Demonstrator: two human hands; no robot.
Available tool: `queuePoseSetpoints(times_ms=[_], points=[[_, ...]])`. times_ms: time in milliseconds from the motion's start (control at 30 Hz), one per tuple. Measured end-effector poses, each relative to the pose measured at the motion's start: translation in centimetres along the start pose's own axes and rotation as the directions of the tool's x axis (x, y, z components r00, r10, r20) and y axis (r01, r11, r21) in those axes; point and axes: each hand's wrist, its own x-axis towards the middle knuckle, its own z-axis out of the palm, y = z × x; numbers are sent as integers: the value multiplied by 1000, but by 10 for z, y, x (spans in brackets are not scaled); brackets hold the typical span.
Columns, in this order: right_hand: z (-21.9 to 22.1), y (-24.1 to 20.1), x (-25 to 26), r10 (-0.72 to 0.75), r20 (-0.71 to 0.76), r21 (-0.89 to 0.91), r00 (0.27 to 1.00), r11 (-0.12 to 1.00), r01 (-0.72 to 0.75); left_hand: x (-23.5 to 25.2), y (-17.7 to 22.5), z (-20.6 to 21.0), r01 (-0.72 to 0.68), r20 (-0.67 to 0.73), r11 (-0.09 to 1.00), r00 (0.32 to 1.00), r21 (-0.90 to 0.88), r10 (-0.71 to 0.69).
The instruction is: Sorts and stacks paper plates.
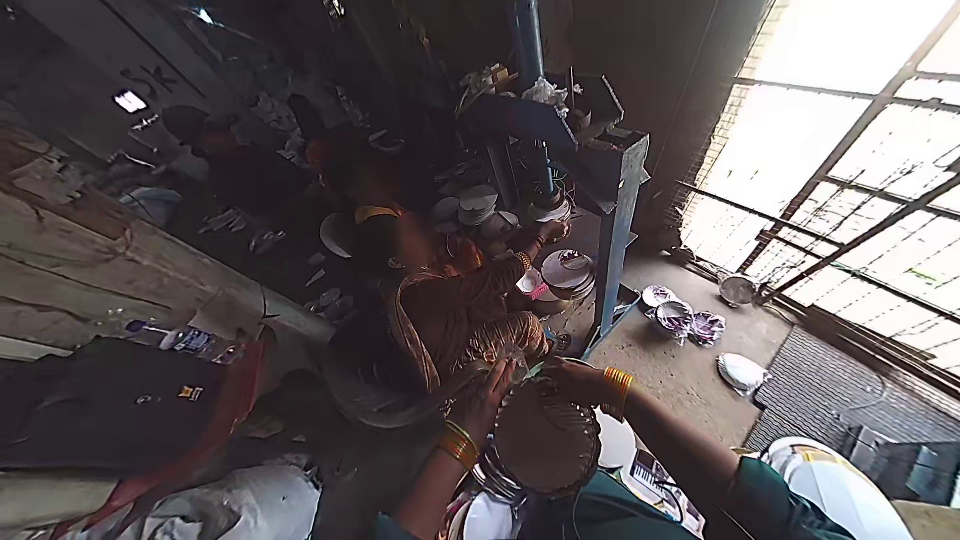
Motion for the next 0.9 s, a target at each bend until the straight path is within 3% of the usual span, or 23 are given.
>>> queuePoseSetpoints(times_ms=[133, 233, 400, 500, 600, 733, 833, 900], points=[[7, 5, 3, 10, 4, 124, 1000, 992, -11, 4, -9, 9, -165, -74, 986, 983, 19, 166], [12, 8, -1, 124, -80, 176, 989, 978, -109, 1, -16, 24, -207, -280, 977, 936, 57, 215], [28, 29, -4, 205, -211, 133, 956, 975, -180, -13, -9, 64, 81, -553, 997, 831, 16, -58], [34, 26, -5, 292, -112, 102, 950, 954, -281, -17, 2, 90, 136, -585, 989, 798, -56, -143], [39, 29, -1, 350, -52, 93, 935, 934, -344, -18, 16, 98, 125, -595, 991, 792, -56, -133], [46, 42, 3, 414, -144, 244, 899, 895, -373, -20, 14, 102, 33, -651, 999, 757, -31, -45], [54, 44, 0, 448, -202, 415, 871, 845, -339, -21, 9, 100, 118, -624, 976, 753, -182, -207], [62, 43, -2, 461, -241, 516, 854, 806, -290, -21, 8, 94, 253, -504, 916, 773, -311, -385]])
